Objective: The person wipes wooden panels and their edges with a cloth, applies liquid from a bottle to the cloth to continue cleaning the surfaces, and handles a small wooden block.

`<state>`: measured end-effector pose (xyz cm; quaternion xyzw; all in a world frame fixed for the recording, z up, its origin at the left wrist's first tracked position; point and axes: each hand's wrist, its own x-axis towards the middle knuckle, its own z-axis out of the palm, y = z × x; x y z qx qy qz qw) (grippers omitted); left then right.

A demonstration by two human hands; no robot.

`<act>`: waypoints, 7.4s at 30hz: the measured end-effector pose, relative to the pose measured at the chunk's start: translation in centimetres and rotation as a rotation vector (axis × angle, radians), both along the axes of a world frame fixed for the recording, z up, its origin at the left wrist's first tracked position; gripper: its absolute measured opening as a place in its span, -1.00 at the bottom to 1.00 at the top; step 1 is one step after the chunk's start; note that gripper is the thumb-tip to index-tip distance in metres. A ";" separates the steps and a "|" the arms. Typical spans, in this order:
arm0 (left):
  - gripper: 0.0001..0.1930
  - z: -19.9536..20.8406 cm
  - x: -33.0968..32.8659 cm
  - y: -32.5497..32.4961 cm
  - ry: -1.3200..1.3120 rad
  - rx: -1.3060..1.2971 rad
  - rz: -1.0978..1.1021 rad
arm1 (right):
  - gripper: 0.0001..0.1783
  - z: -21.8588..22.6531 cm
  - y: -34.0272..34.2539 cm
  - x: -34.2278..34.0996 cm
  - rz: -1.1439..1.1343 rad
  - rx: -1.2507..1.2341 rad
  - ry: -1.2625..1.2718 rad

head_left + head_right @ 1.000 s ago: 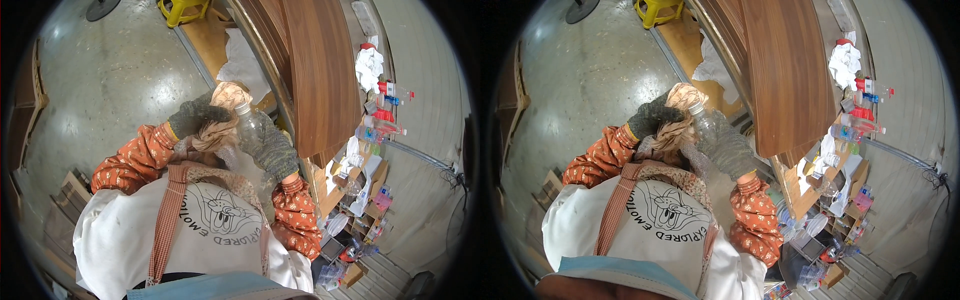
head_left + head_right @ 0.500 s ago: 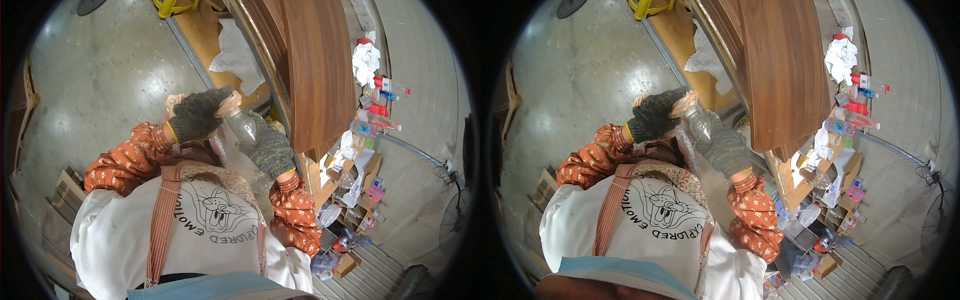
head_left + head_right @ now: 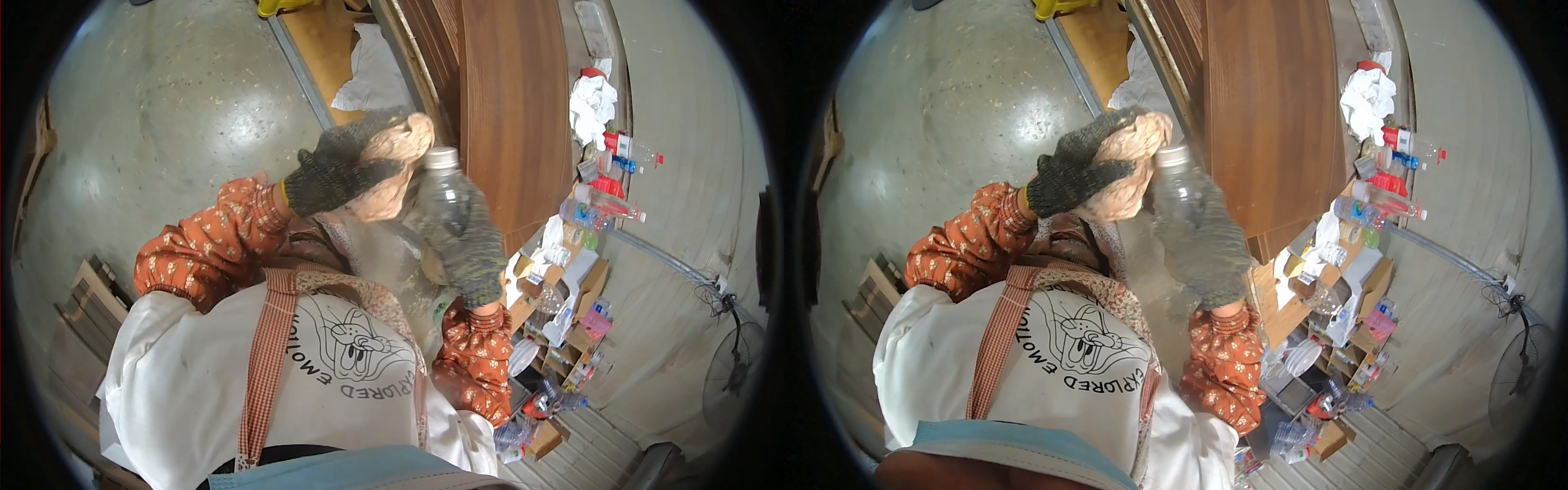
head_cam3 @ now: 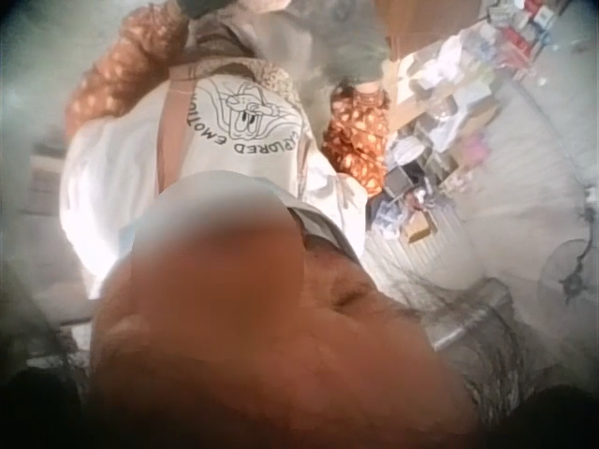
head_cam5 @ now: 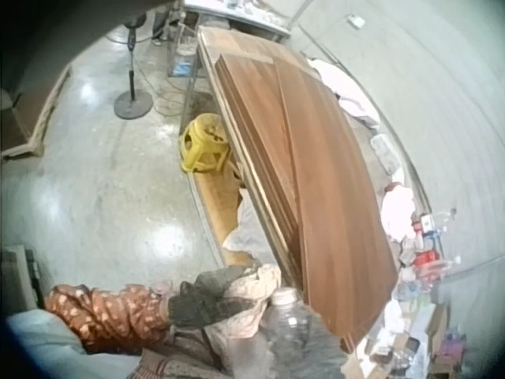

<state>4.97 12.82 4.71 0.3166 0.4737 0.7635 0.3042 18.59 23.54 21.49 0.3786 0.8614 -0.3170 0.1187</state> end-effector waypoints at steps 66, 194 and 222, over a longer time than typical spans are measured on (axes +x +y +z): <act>-0.34 1.2 7.4 3.5 -1.160 1.071 -0.731 | -0.54 -8.4 10.6 3.8 -0.061 0.515 0.929; -0.74 0.7 14.3 -9.4 0.154 -0.084 0.177 | -0.37 0.3 12.9 0.4 0.231 0.220 0.890; -0.72 0.2 9.2 -10.1 -0.413 -0.081 0.037 | -0.51 -5.2 1.2 11.0 0.525 0.783 0.429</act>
